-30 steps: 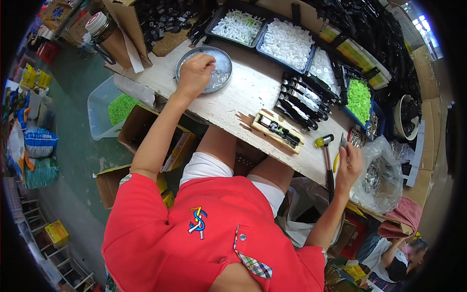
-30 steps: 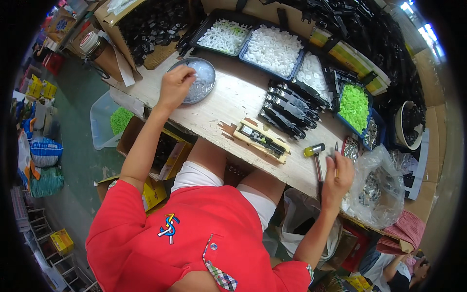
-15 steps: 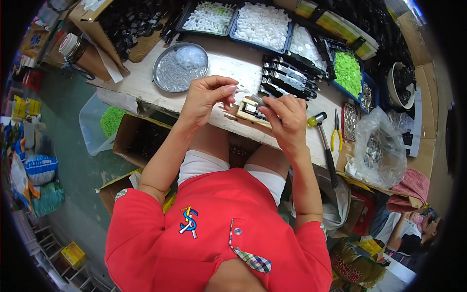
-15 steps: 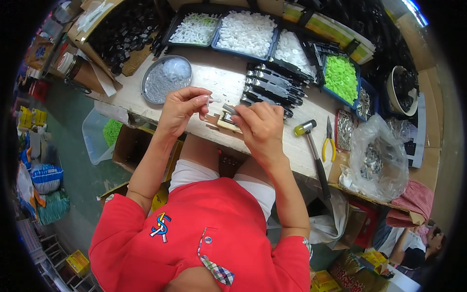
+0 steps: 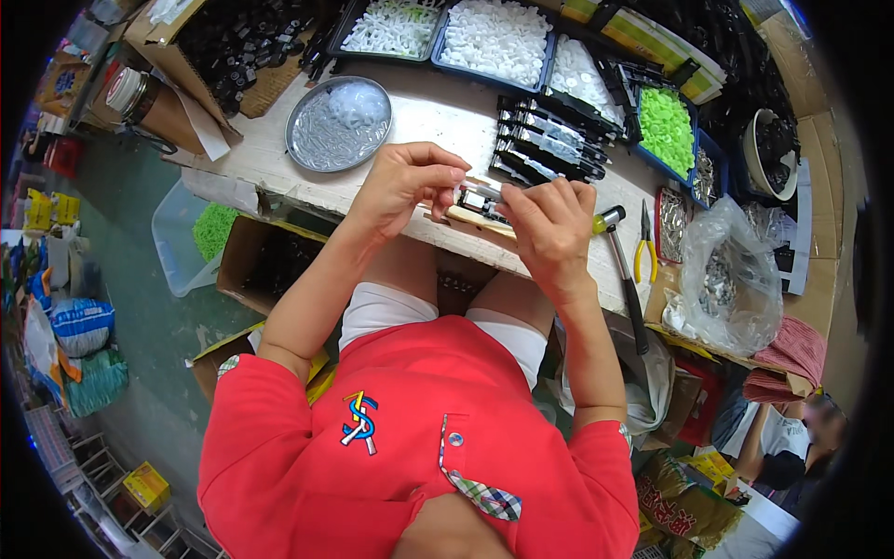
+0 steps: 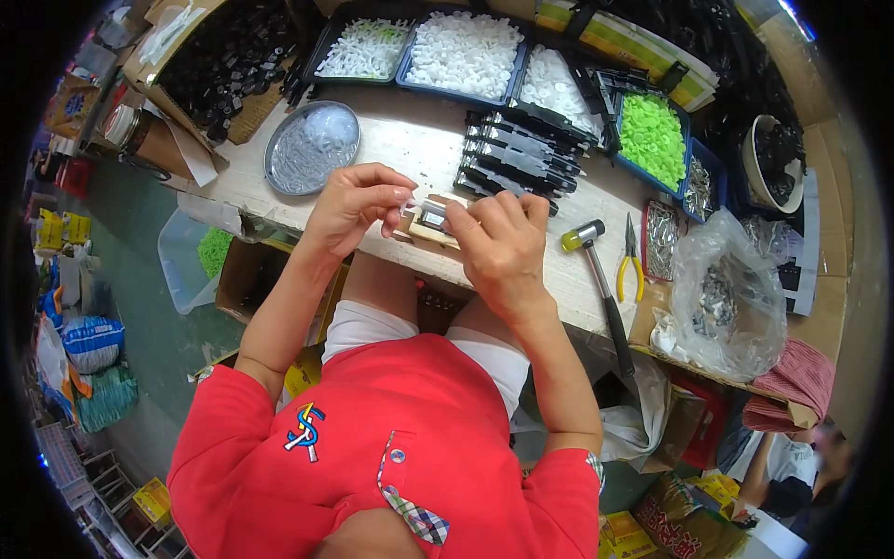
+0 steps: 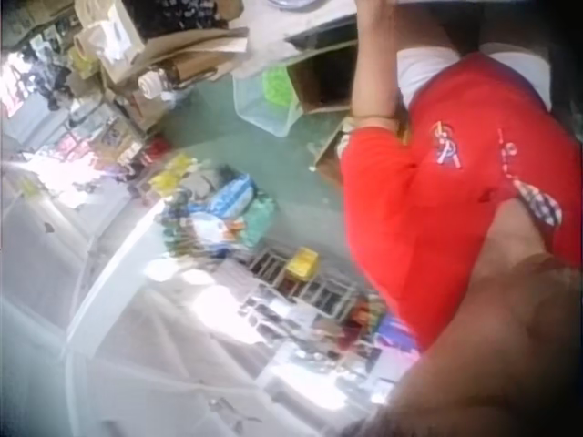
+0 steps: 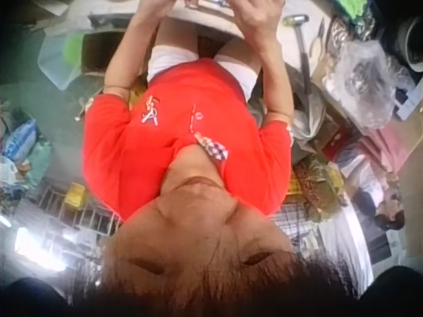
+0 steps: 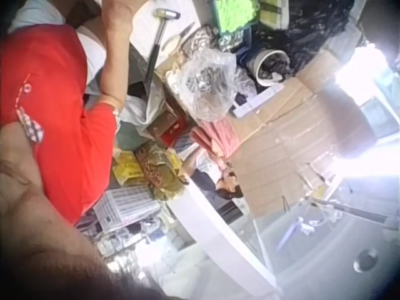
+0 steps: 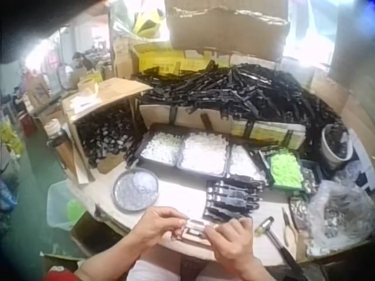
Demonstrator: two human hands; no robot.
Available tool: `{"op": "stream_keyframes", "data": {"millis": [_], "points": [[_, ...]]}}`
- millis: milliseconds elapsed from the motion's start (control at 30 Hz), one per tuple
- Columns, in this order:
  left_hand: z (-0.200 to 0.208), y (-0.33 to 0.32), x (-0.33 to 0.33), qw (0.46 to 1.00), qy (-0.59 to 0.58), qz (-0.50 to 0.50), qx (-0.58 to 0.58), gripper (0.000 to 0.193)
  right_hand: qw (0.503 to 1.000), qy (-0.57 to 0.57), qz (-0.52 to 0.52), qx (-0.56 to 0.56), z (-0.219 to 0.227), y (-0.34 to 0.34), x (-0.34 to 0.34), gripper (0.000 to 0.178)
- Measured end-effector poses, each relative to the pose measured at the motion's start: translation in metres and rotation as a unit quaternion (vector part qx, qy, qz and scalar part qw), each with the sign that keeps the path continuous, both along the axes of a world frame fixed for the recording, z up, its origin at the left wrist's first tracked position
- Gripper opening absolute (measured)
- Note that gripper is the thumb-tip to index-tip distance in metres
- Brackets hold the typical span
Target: Assembling small components at a workbench in a factory setting.
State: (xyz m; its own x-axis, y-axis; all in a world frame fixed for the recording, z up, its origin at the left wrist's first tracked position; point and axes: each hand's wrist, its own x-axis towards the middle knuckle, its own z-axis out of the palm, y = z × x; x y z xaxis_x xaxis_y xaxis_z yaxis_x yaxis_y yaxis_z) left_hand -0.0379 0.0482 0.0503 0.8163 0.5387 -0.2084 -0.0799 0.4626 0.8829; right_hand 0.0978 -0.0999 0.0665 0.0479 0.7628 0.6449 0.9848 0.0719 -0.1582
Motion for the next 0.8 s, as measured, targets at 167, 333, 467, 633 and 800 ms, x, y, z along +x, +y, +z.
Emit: {"op": "stream_keyframes", "data": {"millis": [167, 333, 467, 633, 800], "points": [[-0.002, -0.005, 0.009, 0.996, 0.023, -0.067, -0.06, 0.012, 1.0, 0.027, 0.011, 0.002, -0.007, -0.006, 0.001, 0.017], [-0.006, -0.018, 0.015, 0.996, 0.029, -0.03, 0.076, 0.019, 0.927, 0.363, -0.022, -0.089, -0.014, -0.039, 0.028, 0.011], [-0.034, -0.028, 0.023, 0.84, 0.017, 0.043, 0.541, 0.02, 0.827, 0.538, -0.078, -0.144, -0.02, -0.063, 0.044, 0.013], [-0.044, -0.048, 0.032, 0.779, 0.065, 0.043, 0.622, 0.022, 0.825, 0.526, -0.088, -0.19, -0.026, -0.063, 0.046, 0.011], [-0.049, -0.051, 0.035, 0.793, 0.09, 0.041, 0.601, 0.022, 0.831, 0.512, -0.093, -0.197, -0.027, -0.057, 0.045, 0.009]]}}
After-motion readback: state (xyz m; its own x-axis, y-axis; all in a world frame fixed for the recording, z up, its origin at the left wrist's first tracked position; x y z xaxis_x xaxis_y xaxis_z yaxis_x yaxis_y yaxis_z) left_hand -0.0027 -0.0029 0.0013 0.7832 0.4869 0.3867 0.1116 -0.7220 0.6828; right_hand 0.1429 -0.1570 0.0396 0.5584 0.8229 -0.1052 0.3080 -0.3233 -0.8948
